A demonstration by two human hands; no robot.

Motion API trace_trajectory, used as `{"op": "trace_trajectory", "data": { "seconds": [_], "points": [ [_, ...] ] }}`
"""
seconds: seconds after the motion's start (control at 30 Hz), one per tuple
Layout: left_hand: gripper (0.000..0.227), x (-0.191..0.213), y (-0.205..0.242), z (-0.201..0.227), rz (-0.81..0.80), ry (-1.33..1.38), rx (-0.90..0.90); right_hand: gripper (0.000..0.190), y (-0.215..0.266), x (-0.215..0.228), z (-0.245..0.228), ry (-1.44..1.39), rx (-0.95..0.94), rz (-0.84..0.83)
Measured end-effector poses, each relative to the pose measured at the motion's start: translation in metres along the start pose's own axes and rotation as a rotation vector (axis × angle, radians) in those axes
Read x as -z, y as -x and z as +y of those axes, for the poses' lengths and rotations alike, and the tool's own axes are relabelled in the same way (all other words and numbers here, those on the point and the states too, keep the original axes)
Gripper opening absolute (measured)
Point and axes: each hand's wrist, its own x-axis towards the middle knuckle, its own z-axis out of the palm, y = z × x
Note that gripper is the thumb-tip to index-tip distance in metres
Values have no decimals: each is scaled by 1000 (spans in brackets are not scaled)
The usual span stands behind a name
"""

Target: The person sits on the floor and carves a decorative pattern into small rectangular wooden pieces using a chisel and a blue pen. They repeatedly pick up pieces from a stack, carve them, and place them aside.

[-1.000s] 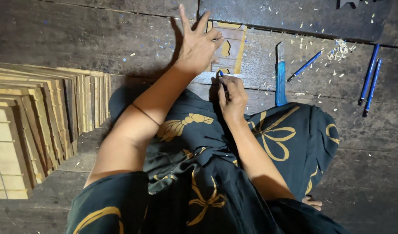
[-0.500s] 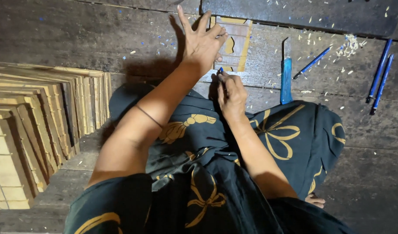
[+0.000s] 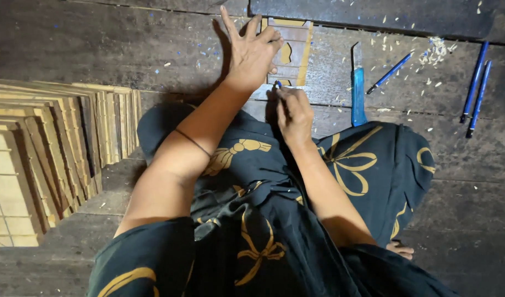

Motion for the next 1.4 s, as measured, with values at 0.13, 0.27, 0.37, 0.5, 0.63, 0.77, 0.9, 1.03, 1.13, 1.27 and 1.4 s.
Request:
{"op": "trace_trajectory", "data": {
  "seconds": [0.13,0.27,0.37,0.5,0.63,0.77,0.9,1.03,1.13,1.27,1.4],
  "points": [
    [62,-2,-2,-2,-32,-18,15,16,0,-2,5,93,77,-86],
    [62,4,-3,3,-99,-23,49,12,-4,-3,9,260,220,-94],
    [58,7,0,6,-83,0,46,10,-6,-4,0,423,178,-131],
    [54,13,-2,9,-111,-17,68,5,-3,-5,3,436,120,-79],
    [65,21,-2,14,-200,-25,96,11,4,2,8,445,3,-98],
    [58,20,-2,14,-160,-21,100,5,1,1,3,472,7,-65],
    [66,20,-2,13,-150,26,95,20,7,6,14,273,-25,-74],
    [66,12,-2,13,-117,43,92,21,10,6,6,171,-49,-10],
    [68,11,-2,11,-95,49,92,21,9,1,6,168,16,4],
    [72,16,-1,12,-137,66,100,21,13,-2,5,186,99,8],
    [68,11,-2,11,-138,67,104,18,16,-5,8,232,127,7]
  ]
}}
